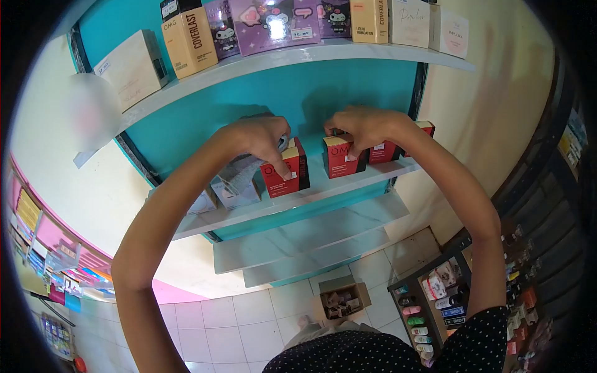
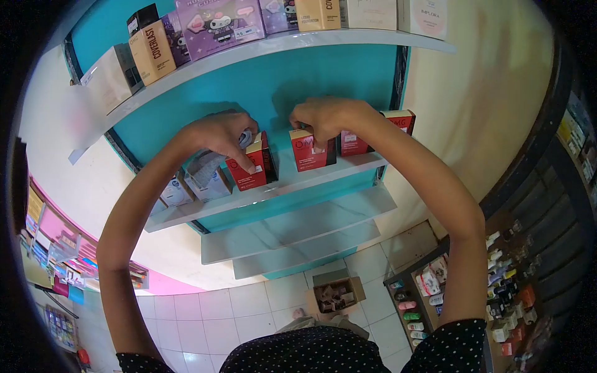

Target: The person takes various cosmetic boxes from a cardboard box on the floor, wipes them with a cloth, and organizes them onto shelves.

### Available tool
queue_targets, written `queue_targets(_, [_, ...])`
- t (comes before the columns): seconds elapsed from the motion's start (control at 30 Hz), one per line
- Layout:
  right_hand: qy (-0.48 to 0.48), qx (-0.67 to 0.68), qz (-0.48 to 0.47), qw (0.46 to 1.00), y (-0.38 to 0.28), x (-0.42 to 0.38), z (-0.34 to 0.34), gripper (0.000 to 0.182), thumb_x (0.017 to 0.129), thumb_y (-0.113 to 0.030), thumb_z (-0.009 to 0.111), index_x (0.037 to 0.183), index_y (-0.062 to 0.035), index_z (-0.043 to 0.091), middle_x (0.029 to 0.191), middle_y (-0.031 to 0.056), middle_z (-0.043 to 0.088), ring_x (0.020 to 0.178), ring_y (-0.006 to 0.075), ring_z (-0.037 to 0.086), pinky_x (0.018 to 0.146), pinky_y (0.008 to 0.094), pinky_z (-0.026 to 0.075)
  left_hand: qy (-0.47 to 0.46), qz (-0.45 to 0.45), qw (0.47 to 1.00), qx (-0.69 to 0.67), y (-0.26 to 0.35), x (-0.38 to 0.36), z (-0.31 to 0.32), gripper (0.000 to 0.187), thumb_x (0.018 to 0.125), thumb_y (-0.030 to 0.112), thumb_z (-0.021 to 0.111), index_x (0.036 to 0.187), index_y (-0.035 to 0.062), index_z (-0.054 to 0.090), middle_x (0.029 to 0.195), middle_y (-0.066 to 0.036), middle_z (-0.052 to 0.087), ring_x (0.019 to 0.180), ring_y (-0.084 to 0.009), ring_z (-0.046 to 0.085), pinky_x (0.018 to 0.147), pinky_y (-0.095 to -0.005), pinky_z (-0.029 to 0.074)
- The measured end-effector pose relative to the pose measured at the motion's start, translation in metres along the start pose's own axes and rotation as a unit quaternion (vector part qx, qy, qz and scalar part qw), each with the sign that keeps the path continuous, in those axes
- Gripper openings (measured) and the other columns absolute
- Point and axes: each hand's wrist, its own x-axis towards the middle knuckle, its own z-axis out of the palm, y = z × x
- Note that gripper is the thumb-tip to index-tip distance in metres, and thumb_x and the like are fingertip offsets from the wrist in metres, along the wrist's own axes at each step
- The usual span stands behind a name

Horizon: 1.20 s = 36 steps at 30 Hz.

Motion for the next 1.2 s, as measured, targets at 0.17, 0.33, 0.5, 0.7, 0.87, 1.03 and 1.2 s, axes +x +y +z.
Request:
queue_targets(0.17, [-0.021, -0.023, 0.018, 0.999, -0.006, -0.003, -0.004, 0.054, 0.048, -0.011, 0.073, 0.097, -0.0031, 0.051, 0.078, 0.0132, 0.058, 0.082, 0.0273, 0.055, 0.07, 0.0336, 0.042, -0.02, -0.04, 0.999, -0.014, 0.005, -0.006, -0.006, 0.068, 0.044, 0.043, 0.075, 0.091, -0.0028, 0.057, 0.079, -0.015, 0.059, 0.073, -0.0232, 0.057, 0.064, -0.0309, 0.045])
queue_targets(0.33, [0.219, -0.051, -0.1, 0.969, 0.0, -0.02, 0.007, 0.049, 0.054, -0.012, 0.071, 0.098, -0.0058, 0.053, 0.093, 0.0118, 0.057, 0.084, 0.0246, 0.055, 0.069, 0.0333, 0.042, 0.258, -0.02, 0.965, -0.035, 0.014, -0.044, -0.019, 0.063, 0.056, 0.042, 0.071, 0.101, 0.0014, 0.053, 0.094, -0.014, 0.055, 0.083, -0.0208, 0.054, 0.072, -0.0302, 0.043])
queue_targets(0.5, [0.335, 0.299, -0.085, 0.889, -0.074, -0.085, 0.047, 0.053, 0.066, -0.022, 0.068, 0.111, -0.0075, 0.045, 0.102, 0.0104, 0.051, 0.092, 0.0208, 0.05, 0.073, 0.0318, 0.043, 0.402, 0.005, 0.842, -0.36, 0.065, -0.102, 0.034, 0.03, 0.073, 0.023, 0.061, 0.094, 0.0024, 0.054, 0.087, -0.011, 0.054, 0.081, -0.0123, 0.05, 0.07, -0.0258, 0.041])
queue_targets(0.7, [0.216, 0.666, -0.034, 0.713, -0.149, -0.097, 0.163, 0.055, 0.071, -0.015, 0.065, 0.118, -0.005, 0.037, 0.11, 0.0118, 0.043, 0.088, 0.0158, 0.049, 0.074, 0.03, 0.044, 0.419, -0.1, 0.646, -0.63, 0.117, -0.076, 0.164, 0.015, 0.081, 0.014, 0.05, 0.089, 0.0012, 0.047, 0.081, -0.007, 0.051, 0.074, -0.0098, 0.044, 0.068, -0.0222, 0.036])
queue_targets(0.87, [0.29, 0.673, 0.21, 0.647, -0.084, -0.098, 0.249, 0.018, 0.072, -0.003, 0.053, 0.089, 0.0016, 0.056, 0.079, 0.0003, 0.056, 0.073, 0.0077, 0.051, 0.066, 0.0213, 0.042, 0.384, -0.114, 0.765, -0.505, 0.125, -0.069, 0.241, 0.036, 0.082, 0.016, 0.047, 0.111, -0.0017, 0.036, 0.094, -0.018, 0.051, 0.087, -0.0252, 0.052, 0.073, -0.0323, 0.04])
queue_targets(1.03, [0.456, 0.383, 0.324, 0.735, 0.051, -0.093, 0.271, 0.025, 0.07, -0.001, 0.044, 0.089, 0.0015, 0.06, 0.084, 0.0127, 0.058, 0.067, 0.017, 0.053, 0.063, 0.0273, 0.042, 0.304, -0.228, 0.734, -0.563, 0.123, -0.093, 0.3, 0.041, 0.079, 0.014, 0.052, 0.114, 0.0008, 0.036, 0.1, -0.016, 0.049, 0.092, -0.0253, 0.05, 0.066, -0.0319, 0.046])
queue_targets(1.2, [0.387, 0.121, 0.331, 0.852, 0.079, -0.053, 0.328, 0.036, 0.072, -0.012, 0.045, 0.104, 0.0047, 0.05, 0.113, 0.0238, 0.042, 0.1, 0.0336, 0.043, 0.086, 0.0431, 0.032, 0.247, -0.364, 0.68, -0.587, 0.12, -0.129, 0.34, 0.039, 0.077, 0.013, 0.054, 0.111, 0.0014, 0.039, 0.099, -0.015, 0.05, 0.091, -0.023, 0.051, 0.065, -0.0307, 0.047])
